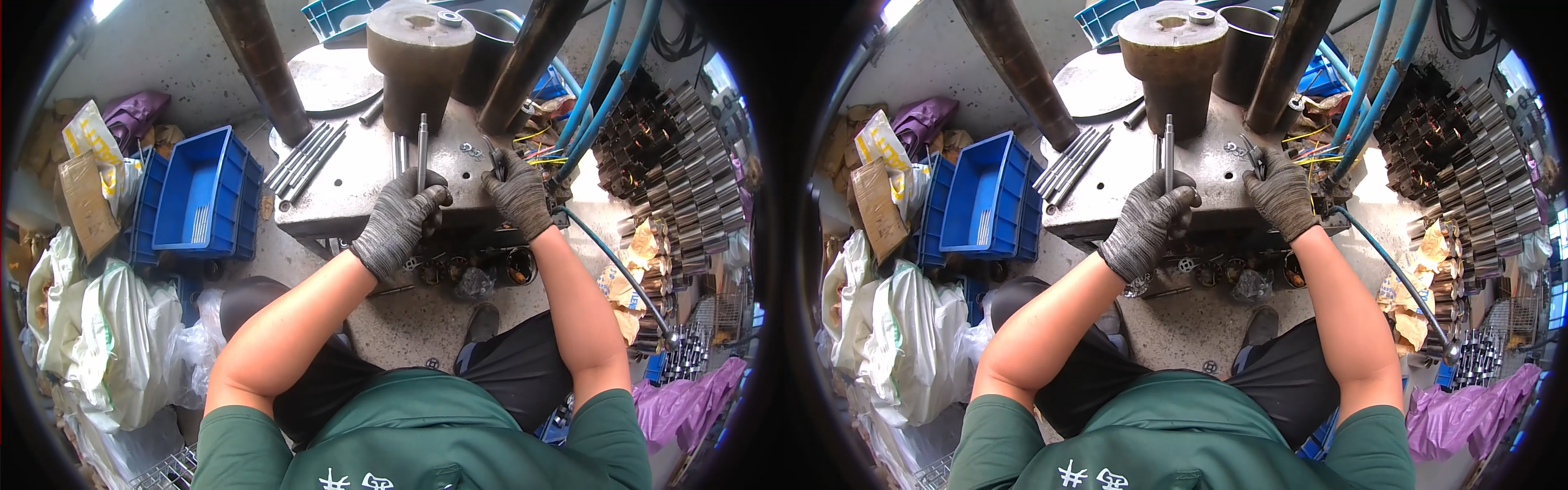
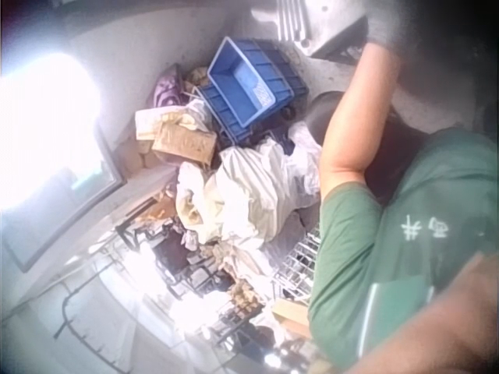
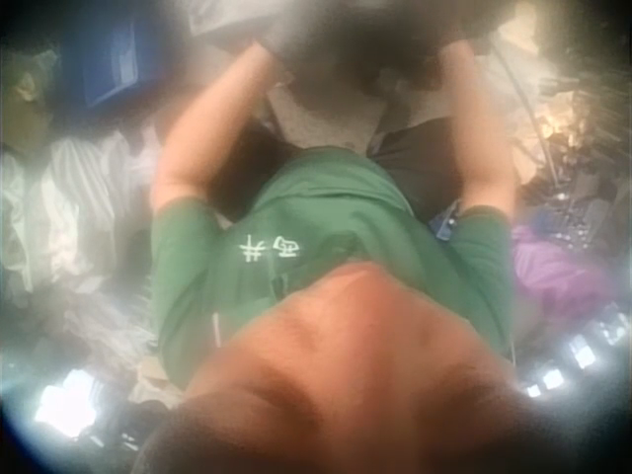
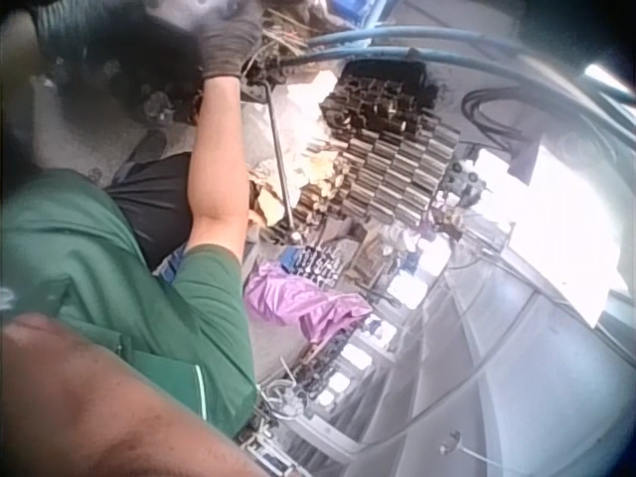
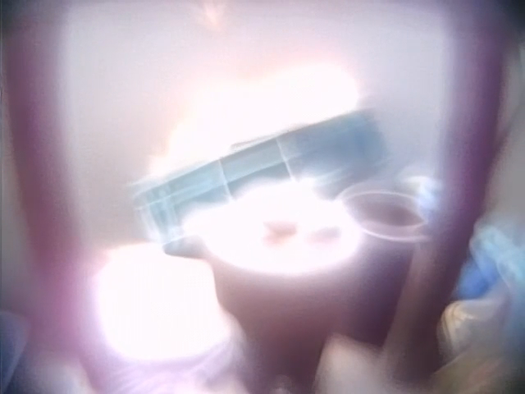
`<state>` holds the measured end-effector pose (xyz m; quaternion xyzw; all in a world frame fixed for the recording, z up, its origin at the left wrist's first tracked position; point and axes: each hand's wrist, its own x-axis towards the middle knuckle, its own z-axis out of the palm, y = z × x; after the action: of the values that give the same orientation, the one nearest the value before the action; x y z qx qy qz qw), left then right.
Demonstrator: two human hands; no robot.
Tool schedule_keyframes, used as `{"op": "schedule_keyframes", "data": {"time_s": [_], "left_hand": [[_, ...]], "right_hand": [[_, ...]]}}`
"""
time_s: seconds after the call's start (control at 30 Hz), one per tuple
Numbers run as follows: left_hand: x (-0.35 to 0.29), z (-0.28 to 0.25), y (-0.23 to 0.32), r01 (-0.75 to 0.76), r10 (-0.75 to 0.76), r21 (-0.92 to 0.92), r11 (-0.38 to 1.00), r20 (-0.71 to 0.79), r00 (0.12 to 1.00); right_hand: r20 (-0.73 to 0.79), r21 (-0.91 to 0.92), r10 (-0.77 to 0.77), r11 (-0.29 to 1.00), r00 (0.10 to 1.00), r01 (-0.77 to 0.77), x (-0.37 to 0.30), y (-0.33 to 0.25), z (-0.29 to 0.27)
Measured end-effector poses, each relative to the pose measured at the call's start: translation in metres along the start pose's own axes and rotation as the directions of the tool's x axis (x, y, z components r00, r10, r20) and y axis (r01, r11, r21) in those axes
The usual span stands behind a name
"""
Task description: The person fits a small metal ring onto a threaded metal rod and then uses a wrench to tighten a nut onto the rod, repeating this process for multiple rods.
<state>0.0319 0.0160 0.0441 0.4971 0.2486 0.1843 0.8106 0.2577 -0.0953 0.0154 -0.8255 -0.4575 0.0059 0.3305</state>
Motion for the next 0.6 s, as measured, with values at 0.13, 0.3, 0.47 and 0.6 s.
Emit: {"op": "schedule_keyframes", "data": {"time_s": [0.13,0.3,0.47,0.6], "left_hand": [[0.002,-0.005,0.006,0.049,-0.059,-0.173,0.984,-0.05,0.997],[0.005,-0.017,0.012,0.067,-0.094,-0.292,0.954,-0.08,0.992],[0.006,-0.022,0.016,0.058,-0.103,-0.332,0.941,-0.119,0.988],[0.009,-0.025,0.015,0.093,-0.155,-0.344,0.934,-0.155,0.976]], "right_hand": [[0.004,0.316,0.172,0.934,0.985,-0.164,0.013,0.005,-0.006],[0.364,0.877,0.365,0.175,0.857,-0.447,0.016,0.01,-0.036],[0.388,0.622,0.125,0.696,0.913,-0.36,-0.009,-0.03,-0.059],[0.042,-0.101,-0.439,0.892,0.898,0.44,-0.035,-0.069,-0.056]]}}
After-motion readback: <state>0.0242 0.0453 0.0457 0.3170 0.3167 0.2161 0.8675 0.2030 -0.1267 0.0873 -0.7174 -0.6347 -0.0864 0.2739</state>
